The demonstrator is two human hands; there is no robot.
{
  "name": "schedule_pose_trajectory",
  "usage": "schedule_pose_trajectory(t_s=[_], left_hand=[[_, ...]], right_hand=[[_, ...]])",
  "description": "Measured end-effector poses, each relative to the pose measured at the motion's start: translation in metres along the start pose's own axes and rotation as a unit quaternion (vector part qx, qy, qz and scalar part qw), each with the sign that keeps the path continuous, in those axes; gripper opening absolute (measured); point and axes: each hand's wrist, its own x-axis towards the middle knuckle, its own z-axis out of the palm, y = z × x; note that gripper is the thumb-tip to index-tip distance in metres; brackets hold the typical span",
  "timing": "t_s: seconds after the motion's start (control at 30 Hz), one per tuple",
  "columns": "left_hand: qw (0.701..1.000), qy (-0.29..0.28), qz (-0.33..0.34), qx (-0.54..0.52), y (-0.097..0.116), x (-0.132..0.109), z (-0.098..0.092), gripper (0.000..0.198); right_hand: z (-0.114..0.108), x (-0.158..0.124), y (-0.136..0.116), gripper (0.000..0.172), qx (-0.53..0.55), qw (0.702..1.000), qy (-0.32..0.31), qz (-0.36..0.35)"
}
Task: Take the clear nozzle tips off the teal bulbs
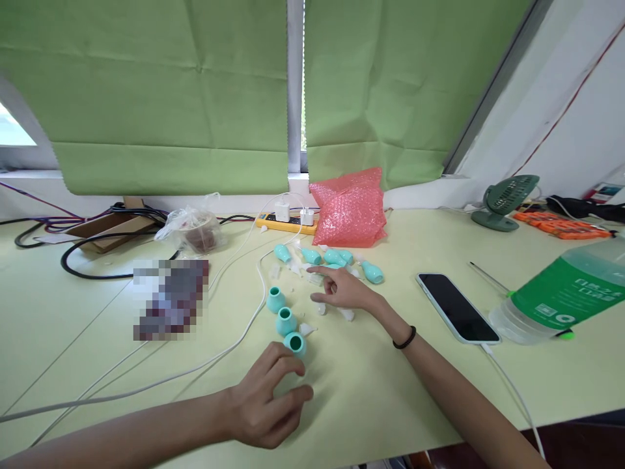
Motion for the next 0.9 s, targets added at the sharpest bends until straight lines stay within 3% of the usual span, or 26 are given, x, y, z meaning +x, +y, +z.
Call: schedule_pose_trajectory(t_s=[0.17,0.3,0.43,0.5,0.6,0.7,0.8,0.9], left_hand=[[0.994,-0.016,0.105,-0.01,-0.001,0.0,0.002,0.01],[0.995,-0.03,0.097,-0.013,-0.001,0.0,0.003,0.01],[0.994,-0.03,0.1,-0.015,-0.001,0.0,0.003,0.011],[0.994,-0.03,0.101,-0.013,-0.002,0.0,0.003,0.012],[0.994,-0.039,0.099,-0.008,-0.002,0.0,0.003,0.012],[0.994,-0.052,0.094,-0.007,-0.002,0.0,0.003,0.014],[0.994,-0.061,0.094,-0.007,-0.002,0.0,0.003,0.014],[0.993,-0.064,0.094,-0.005,-0.002,0.0,0.003,0.014]], right_hand=[[0.009,0.003,0.002,0.034,-0.096,0.992,0.07,0.045],[0.011,0.002,-0.001,0.024,-0.047,0.997,0.052,0.01],[0.013,0.013,-0.006,0.02,-0.04,0.989,0.143,-0.029],[0.012,0.027,-0.01,0.02,-0.076,0.982,0.159,-0.071],[0.008,0.057,-0.022,0.033,-0.175,0.965,0.107,-0.16],[0.009,0.087,-0.035,0.041,-0.271,0.941,0.031,-0.202],[0.011,0.105,-0.043,0.027,-0.317,0.923,-0.021,-0.217],[0.003,0.104,-0.045,0.018,-0.308,0.926,-0.021,-0.219]])
